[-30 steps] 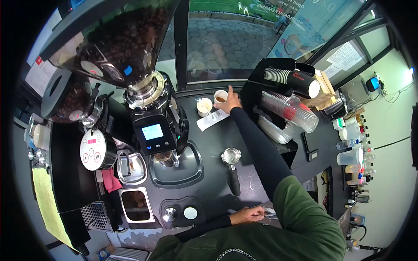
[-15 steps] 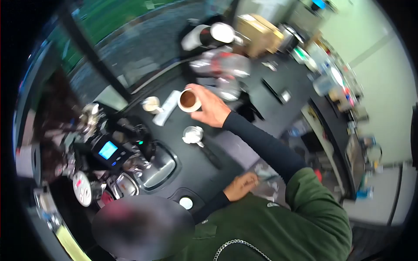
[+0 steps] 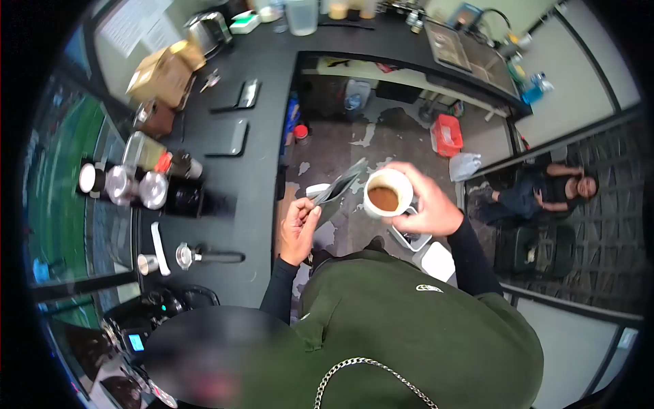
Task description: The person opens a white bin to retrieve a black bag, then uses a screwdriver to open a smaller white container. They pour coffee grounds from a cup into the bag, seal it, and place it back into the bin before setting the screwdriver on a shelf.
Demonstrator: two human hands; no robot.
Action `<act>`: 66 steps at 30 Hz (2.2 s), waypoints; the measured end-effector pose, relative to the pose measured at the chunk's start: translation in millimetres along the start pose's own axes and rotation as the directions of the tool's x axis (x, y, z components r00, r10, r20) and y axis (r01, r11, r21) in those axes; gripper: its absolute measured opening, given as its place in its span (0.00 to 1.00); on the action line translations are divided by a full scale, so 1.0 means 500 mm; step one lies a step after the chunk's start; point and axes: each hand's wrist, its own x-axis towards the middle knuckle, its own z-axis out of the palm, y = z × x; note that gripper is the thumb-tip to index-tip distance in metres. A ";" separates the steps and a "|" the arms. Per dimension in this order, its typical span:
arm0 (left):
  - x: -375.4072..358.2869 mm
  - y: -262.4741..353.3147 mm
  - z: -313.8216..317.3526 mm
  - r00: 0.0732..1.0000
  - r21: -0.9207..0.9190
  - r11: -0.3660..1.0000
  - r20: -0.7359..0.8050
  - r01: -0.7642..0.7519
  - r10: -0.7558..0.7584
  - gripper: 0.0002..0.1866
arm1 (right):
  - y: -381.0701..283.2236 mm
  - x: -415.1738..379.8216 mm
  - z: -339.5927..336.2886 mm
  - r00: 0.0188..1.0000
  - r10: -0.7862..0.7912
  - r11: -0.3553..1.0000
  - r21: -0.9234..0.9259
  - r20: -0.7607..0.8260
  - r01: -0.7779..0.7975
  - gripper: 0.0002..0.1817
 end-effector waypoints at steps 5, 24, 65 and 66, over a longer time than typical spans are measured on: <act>0.034 0.025 0.157 0.986 0.152 0.984 0.155 -0.092 0.068 0.06 | 0.081 -0.151 -0.040 0.994 -0.103 0.985 -0.144 -0.031 0.098 0.38; 0.093 0.008 0.498 0.391 -0.061 0.998 0.918 -0.030 0.068 0.16 | 0.006 -0.483 -0.054 0.730 0.242 0.892 -0.150 -0.639 -0.427 0.34; -0.919 0.208 1.085 -0.784 -0.860 0.327 0.498 -0.392 0.371 0.20 | -0.402 -1.417 0.419 -0.450 0.240 0.650 0.487 -0.860 -0.584 0.38; -0.931 0.209 1.104 -0.812 -0.859 0.352 0.485 -0.372 0.324 0.20 | -0.410 -1.424 0.409 -0.477 0.271 0.614 0.532 -0.836 -0.583 0.37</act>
